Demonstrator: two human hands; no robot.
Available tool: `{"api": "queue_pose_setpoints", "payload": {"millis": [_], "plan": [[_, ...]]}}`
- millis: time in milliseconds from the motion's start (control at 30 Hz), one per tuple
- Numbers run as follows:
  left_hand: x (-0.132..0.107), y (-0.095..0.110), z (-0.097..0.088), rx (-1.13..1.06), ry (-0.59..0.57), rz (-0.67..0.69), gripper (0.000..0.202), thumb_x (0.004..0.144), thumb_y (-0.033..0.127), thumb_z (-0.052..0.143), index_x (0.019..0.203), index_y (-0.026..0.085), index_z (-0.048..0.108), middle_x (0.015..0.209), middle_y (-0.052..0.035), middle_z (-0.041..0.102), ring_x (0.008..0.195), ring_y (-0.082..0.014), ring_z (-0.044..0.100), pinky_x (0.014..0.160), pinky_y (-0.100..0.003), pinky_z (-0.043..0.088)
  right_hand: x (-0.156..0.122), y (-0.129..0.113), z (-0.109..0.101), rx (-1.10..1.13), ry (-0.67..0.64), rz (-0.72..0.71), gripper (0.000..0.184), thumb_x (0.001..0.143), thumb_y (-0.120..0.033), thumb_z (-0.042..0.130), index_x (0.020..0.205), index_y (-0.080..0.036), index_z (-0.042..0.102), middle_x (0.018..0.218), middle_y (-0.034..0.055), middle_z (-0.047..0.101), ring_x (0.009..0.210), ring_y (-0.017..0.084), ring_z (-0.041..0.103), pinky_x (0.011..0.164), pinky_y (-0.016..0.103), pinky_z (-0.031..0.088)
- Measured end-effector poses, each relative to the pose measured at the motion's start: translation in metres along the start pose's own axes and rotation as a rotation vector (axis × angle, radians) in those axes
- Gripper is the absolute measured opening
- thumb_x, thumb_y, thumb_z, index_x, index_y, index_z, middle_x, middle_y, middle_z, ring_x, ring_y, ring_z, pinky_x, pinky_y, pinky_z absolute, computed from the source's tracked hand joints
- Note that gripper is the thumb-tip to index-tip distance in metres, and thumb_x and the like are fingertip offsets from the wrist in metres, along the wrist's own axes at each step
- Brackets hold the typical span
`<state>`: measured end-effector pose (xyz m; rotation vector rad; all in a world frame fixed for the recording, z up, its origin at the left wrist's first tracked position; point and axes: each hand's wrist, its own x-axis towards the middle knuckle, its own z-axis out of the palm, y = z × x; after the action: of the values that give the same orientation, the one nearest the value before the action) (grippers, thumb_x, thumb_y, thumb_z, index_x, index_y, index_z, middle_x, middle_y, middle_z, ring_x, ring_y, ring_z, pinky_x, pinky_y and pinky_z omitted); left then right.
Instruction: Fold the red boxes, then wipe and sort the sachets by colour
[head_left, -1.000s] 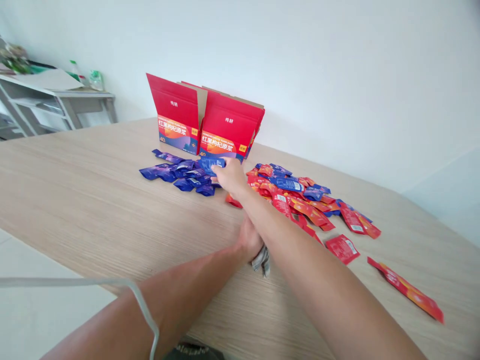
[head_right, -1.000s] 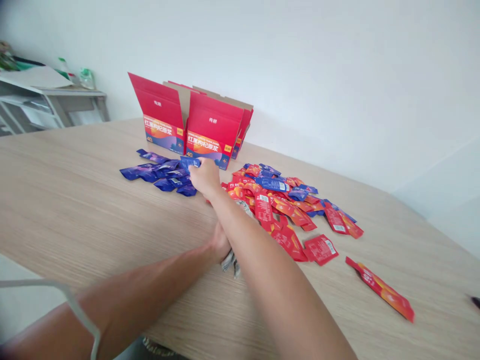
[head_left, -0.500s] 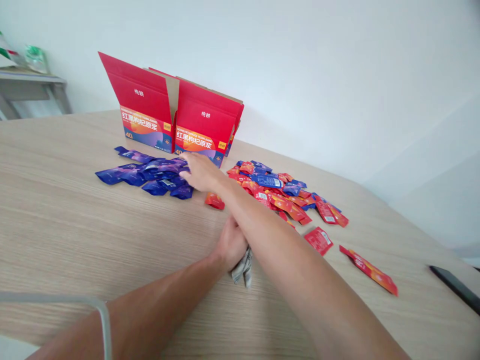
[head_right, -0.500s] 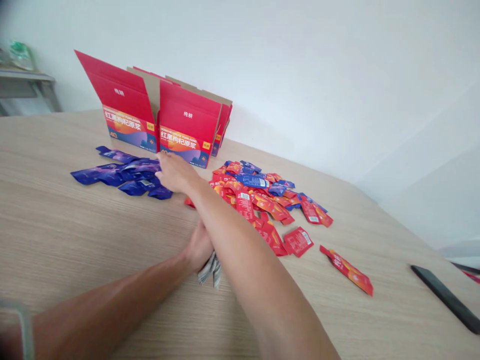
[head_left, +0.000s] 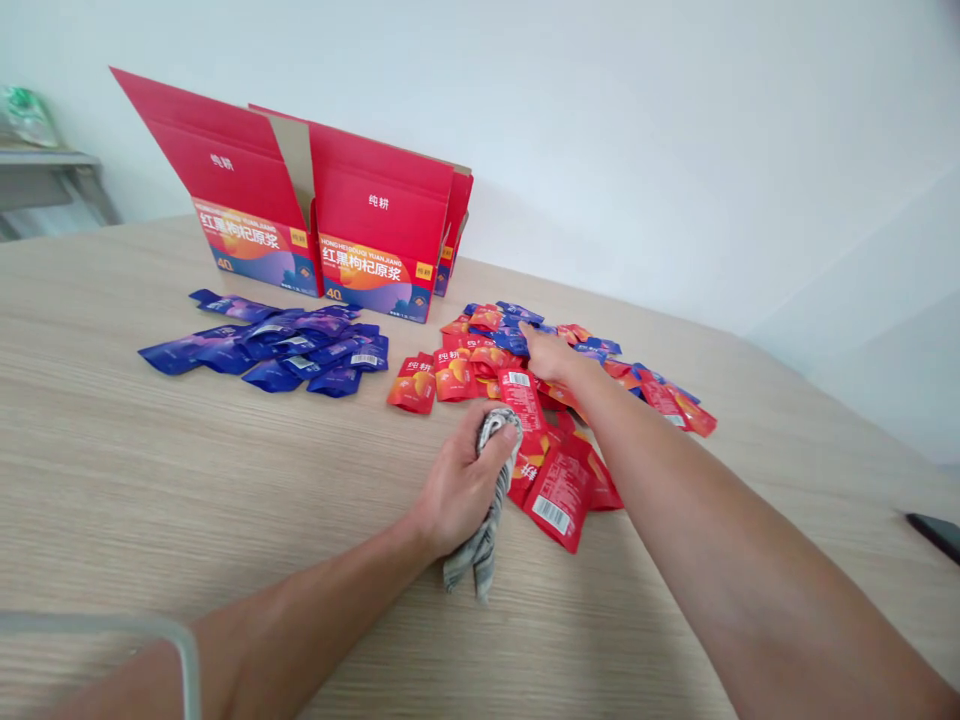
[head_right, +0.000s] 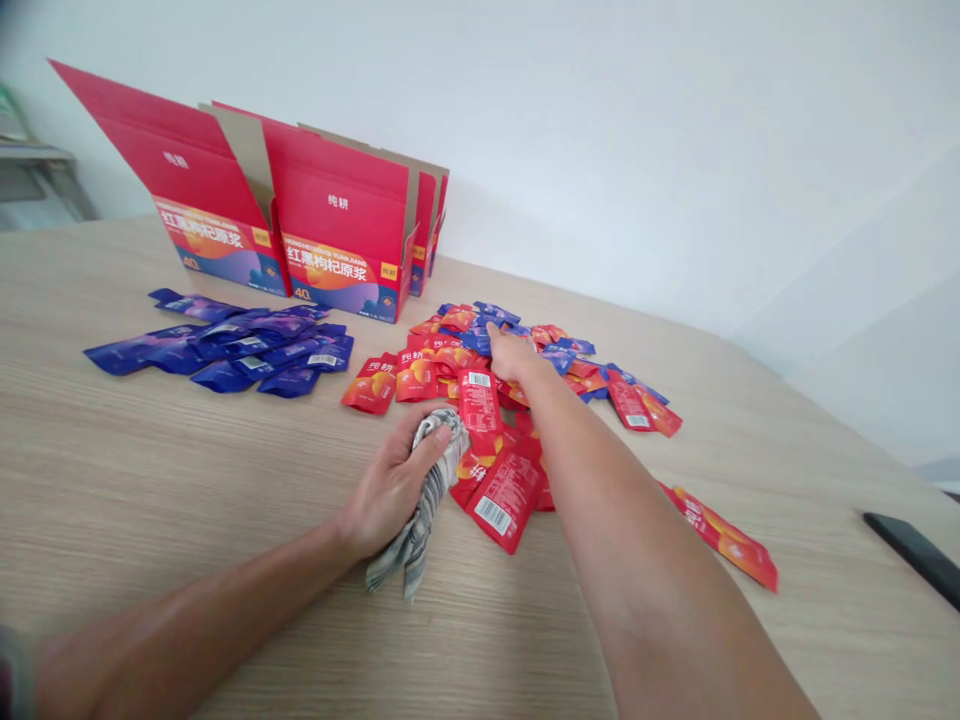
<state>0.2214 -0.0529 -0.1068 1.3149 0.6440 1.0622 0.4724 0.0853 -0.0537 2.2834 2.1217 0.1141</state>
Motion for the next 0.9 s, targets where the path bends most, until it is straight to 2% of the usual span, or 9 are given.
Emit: {"api": "queue_pose_setpoints", "payload": {"millis": [167,300,400,500,567,667,733,833,900], "plan": [[0.003,0.0,-0.002,0.001,-0.01,-0.016,0.027,0.102,0.047,0.062,0.115,0.025,0.068,0.094,0.0005,0.063,0.082,-0.0173,0.054,0.079,-0.029,0.047,-0.001,0.012,-0.002,-0.087,-0.084,-0.036,0.062,0.092,-0.007,0.065,0.153,-0.007,0.061,0.158,0.0237,0.062,0.148,0.033,0.06,0.124,0.035,0.04],[0.005,0.002,-0.001,-0.022,0.005,0.0,0.026,0.101,0.046,0.063,0.112,0.023,0.068,0.093,0.0001,0.062,0.085,-0.0181,0.055,0.08,-0.029,0.047,-0.017,0.017,-0.015,-0.116,-0.11,-0.007,0.046,0.101,-0.015,0.06,0.145,-0.011,0.069,0.142,0.0204,0.075,0.132,0.031,0.072,0.111,0.032,0.049],[0.005,0.003,-0.001,-0.074,0.023,-0.003,0.027,0.097,0.048,0.068,0.108,0.023,0.068,0.092,-0.0001,0.062,0.085,-0.0181,0.055,0.079,-0.029,0.047,-0.04,0.014,-0.033,-0.127,-0.059,0.058,0.038,0.103,-0.019,0.056,0.135,-0.012,0.075,0.131,0.0223,0.079,0.121,0.034,0.076,0.098,0.035,0.054],[0.006,0.003,-0.001,-0.152,0.073,-0.023,0.03,0.095,0.051,0.069,0.106,0.023,0.067,0.086,0.0014,0.06,0.076,-0.0163,0.052,0.071,-0.028,0.045,-0.071,0.001,-0.049,-0.133,0.089,0.144,0.046,0.11,-0.024,0.039,0.144,-0.012,0.067,0.127,0.0257,0.079,0.114,0.036,0.077,0.089,0.038,0.054],[0.007,0.003,0.0,-0.176,0.13,0.009,0.031,0.096,0.051,0.069,0.108,0.023,0.067,0.085,0.0019,0.059,0.074,-0.0159,0.052,0.071,-0.028,0.045,-0.097,-0.015,-0.052,-0.036,0.253,0.182,0.048,0.112,-0.028,0.031,0.137,-0.012,0.069,0.117,0.0232,0.08,0.107,0.034,0.077,0.086,0.038,0.053],[0.006,0.001,0.004,-0.133,0.239,0.112,0.029,0.098,0.049,0.067,0.112,0.023,0.067,0.093,-0.0001,0.063,0.085,-0.0178,0.059,0.082,-0.029,0.05,-0.136,-0.052,-0.04,0.323,0.492,0.229,0.041,0.106,-0.031,0.037,0.104,-0.015,0.075,0.094,0.0156,0.08,0.088,0.03,0.075,0.081,0.037,0.053],[0.004,-0.001,0.007,-0.093,0.299,0.172,0.026,0.101,0.046,0.064,0.114,0.024,0.066,0.099,-0.0019,0.066,0.093,-0.0192,0.063,0.091,-0.032,0.053,-0.159,-0.085,-0.027,0.568,0.543,0.219,0.038,0.103,-0.034,0.04,0.098,-0.018,0.074,0.091,0.0133,0.079,0.084,0.029,0.074,0.082,0.039,0.055],[0.0,-0.004,0.008,-0.095,0.314,0.251,0.022,0.103,0.042,0.062,0.116,0.024,0.062,0.098,-0.0032,0.067,0.09,-0.0197,0.065,0.09,-0.035,0.057,-0.183,-0.137,-0.01,0.86,0.463,0.067,0.05,0.108,-0.048,0.037,0.118,-0.018,0.075,0.122,0.0173,0.08,0.116,0.033,0.075,0.104,0.046,0.056],[0.0,-0.005,0.005,-0.127,0.345,0.252,0.02,0.103,0.041,0.064,0.113,0.024,0.06,0.09,-0.0028,0.065,0.08,-0.0196,0.064,0.081,-0.035,0.059,-0.194,-0.164,-0.004,0.977,0.401,-0.003,0.062,0.109,-0.06,0.036,0.142,-0.018,0.067,0.15,0.0184,0.069,0.146,0.035,0.061,0.122,0.052,0.046]]}}
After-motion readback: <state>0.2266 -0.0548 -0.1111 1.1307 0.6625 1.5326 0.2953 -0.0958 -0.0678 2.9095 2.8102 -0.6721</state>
